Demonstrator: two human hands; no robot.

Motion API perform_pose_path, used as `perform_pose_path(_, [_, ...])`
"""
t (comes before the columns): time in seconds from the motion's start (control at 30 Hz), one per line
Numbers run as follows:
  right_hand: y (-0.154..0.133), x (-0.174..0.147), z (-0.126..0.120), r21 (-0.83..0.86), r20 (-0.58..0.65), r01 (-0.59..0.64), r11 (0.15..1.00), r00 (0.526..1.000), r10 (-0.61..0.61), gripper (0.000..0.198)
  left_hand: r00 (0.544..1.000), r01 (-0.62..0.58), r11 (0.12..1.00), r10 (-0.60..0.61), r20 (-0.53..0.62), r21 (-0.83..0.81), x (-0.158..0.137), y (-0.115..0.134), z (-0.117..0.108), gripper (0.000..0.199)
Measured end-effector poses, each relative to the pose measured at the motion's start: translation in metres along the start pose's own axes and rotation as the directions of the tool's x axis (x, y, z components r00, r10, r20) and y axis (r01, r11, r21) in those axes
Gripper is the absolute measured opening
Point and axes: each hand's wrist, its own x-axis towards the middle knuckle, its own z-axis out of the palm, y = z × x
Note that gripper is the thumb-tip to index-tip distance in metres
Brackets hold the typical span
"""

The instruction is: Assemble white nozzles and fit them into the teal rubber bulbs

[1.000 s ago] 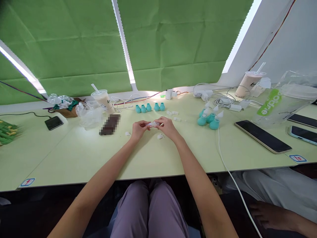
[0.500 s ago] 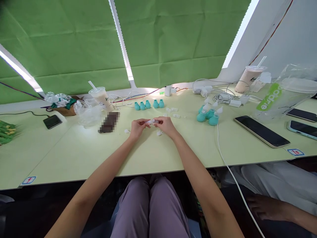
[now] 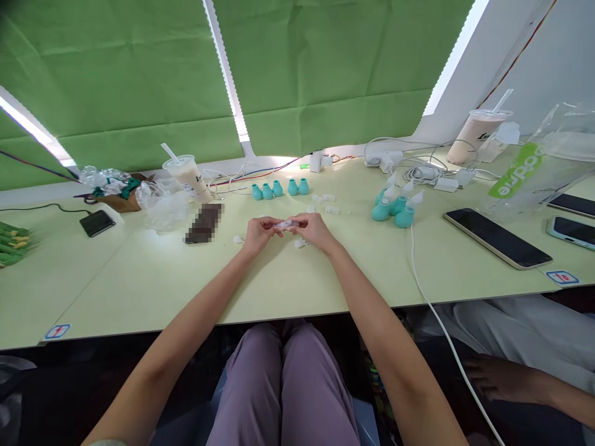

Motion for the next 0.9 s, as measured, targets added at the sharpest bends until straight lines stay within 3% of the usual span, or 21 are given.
perform_pose_path(0.47, [0.006,0.001,-0.001,0.013,0.011,-0.004,1.000,1.000,0.004,0.037,0.996,-0.088,0.990,0.084,0.040,0.109,-0.001,-0.004,0.000,0.020])
perform_pose_path(0.67, [0.010,0.005,0.004,0.112,-0.003,-0.115,0.987,0.993,0.116,0.042,0.995,-0.094,0.985,0.089,0.040,0.144,0.001,-0.003,-0.002,0.024])
perform_pose_path(0.9, [0.014,0.010,0.010,-0.160,-0.082,-0.068,0.985,0.995,0.055,0.034,0.997,-0.043,0.996,0.038,0.069,0.077,0.007,-0.006,-0.010,0.037])
